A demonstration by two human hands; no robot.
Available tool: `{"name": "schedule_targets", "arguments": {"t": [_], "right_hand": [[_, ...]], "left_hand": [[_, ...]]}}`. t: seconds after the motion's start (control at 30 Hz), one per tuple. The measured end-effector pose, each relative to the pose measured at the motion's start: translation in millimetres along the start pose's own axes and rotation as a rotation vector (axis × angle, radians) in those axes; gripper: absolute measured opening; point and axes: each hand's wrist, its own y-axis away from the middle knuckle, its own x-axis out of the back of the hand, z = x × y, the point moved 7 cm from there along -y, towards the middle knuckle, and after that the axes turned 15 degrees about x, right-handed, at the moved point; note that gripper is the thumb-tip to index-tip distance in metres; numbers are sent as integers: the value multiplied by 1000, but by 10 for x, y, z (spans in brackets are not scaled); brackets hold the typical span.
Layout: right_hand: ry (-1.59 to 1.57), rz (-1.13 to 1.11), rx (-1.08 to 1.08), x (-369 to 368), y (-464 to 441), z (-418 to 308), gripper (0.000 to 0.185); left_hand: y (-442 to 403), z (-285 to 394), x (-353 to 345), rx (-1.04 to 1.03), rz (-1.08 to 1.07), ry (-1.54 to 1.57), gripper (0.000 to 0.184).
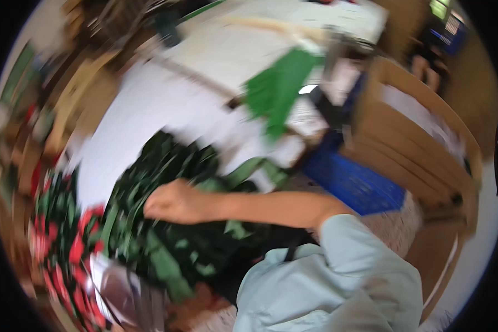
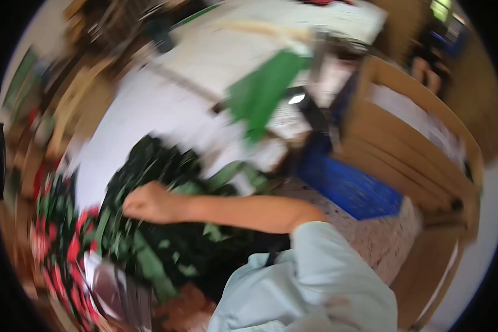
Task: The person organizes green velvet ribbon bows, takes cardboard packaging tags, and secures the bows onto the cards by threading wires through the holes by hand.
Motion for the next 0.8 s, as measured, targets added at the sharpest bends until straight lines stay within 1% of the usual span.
{"name": "schedule_targets", "arguments": {"t": [0.03, 0.07, 0.1, 0.13, 0.17, 0.2, 0.23, 0.27, 0.3, 0.33, 0.37, 0.43, 0.47, 0.5, 0.57, 0.6, 0.67, 0.8], "right_hand": [[17, -7, -21, -11, 5, -21, 21], [85, -67, -23, -18, -9, -45, 20], [71, -51, -35, -31, -25, -67, 18], [81, -106, -13, -69, -49, -70, 15], [13, -161, -140, -135, -58, -39, 13], [21, -193, -162, -150, -56, -76, 12], [6, -209, -156, -200, -50, -53, 12], [-16, -208, -99, -217, -52, -30, 13], [-33, -207, -44, -219, -48, -55, 13], [-60, -241, -157, -248, -40, -47, 14], [-56, -243, -158, -245, -58, -68, 14], [-94, -323, -303, -327, -29, -5, 15], [-74, -329, -287, -355, -37, 26, 16], [-80, -330, -285, -368, -54, 35, 16], [33, -392, -270, -421, -77, 66, 17], [26, -397, -266, -441, -83, 86, 17], [111, -517, -226, -532, -59, 118, 18], [160, -545, -180, -608, -73, 127, 19]], "left_hand": [[-66, -8, 159, 13, 103, -106, 29], [-28, 101, 285, 100, 206, -216, 29], [21, 214, 414, 198, 299, -326, 29], [81, 336, 535, 303, 378, -428, 30], [41, 457, 547, 402, 373, -174, 27], [-24, 661, 388, 511, 232, 333, 24], [-70, 885, 110, 643, 69, 773, 20], [-57, 1111, -167, 743, -75, 1039, 18], [8, 1277, -394, 804, -195, 1231, 15], [86, 1393, -614, 829, -297, 1341, 13], [177, 1423, -900, 749, -464, 1410, 16], [239, 1627, -1113, 724, -424, 1519, 19], [327, 1556, -1224, 753, -519, 1566, 20], [361, 1511, -1215, 752, -514, 1561, 20], [490, 1395, -1294, 945, -587, 1639, 22], [503, 1341, -1288, 958, -581, 1650, 24], [467, 1286, -1212, 933, -531, 1648, 24], [386, 1290, -1044, 872, -470, 1675, 23]]}}
